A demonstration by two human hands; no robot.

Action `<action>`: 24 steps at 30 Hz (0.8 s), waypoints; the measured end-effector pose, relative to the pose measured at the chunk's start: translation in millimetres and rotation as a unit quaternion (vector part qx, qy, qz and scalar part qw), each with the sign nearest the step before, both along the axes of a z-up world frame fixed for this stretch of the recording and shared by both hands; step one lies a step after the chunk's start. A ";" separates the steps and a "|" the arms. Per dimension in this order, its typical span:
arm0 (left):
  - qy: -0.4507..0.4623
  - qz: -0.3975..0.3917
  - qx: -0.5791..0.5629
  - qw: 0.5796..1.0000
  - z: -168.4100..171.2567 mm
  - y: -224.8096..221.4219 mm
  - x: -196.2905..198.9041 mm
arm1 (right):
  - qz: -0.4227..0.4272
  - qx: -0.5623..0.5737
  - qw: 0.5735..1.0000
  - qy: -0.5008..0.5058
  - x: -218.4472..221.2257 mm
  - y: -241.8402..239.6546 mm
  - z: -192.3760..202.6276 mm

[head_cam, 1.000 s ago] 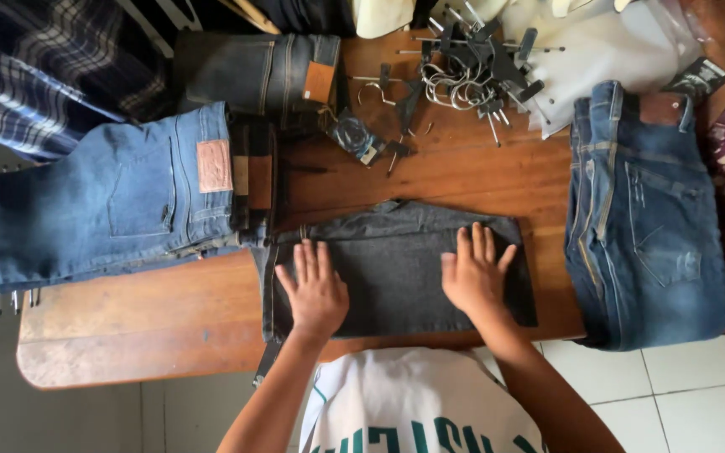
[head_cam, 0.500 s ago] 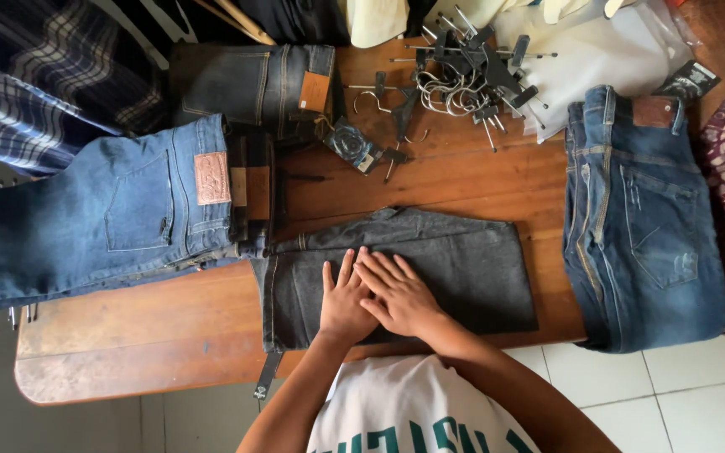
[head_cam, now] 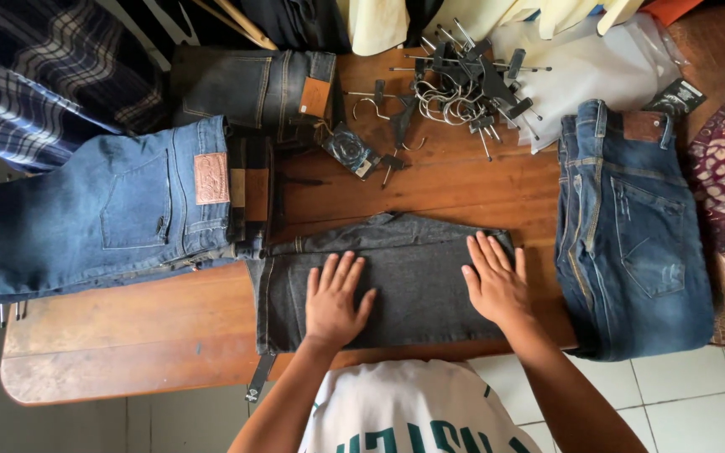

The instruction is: Folding denim jeans and attaching them to garment hangers on a wooden workspace.

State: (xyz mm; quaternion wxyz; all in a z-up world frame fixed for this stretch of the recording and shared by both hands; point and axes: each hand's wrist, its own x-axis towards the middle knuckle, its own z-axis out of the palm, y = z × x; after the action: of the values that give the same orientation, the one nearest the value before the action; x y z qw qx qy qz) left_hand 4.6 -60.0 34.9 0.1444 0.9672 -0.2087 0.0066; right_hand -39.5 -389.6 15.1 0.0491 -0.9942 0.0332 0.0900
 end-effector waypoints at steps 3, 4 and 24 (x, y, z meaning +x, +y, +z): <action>-0.048 0.037 0.040 0.997 -4.8 24.0 0.5 | -0.010 0.015 1.000 0.011 -0.1 1.2 4.4; -0.050 0.040 0.041 0.997 -0.5 32.8 1.3 | -0.008 0.017 1.000 0.008 -0.2 1.1 2.8; 0.054 0.129 0.076 0.987 -8.2 53.4 -2.8 | -0.039 0.057 0.987 -0.143 4.4 64.2 11.9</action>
State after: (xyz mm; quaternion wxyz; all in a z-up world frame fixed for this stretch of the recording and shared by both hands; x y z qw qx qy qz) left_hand 1.8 -6.5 26.7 0.0796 0.9932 -0.0741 -0.0427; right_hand -35.1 -325.3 27.0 0.1135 -0.9903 0.0592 -0.0534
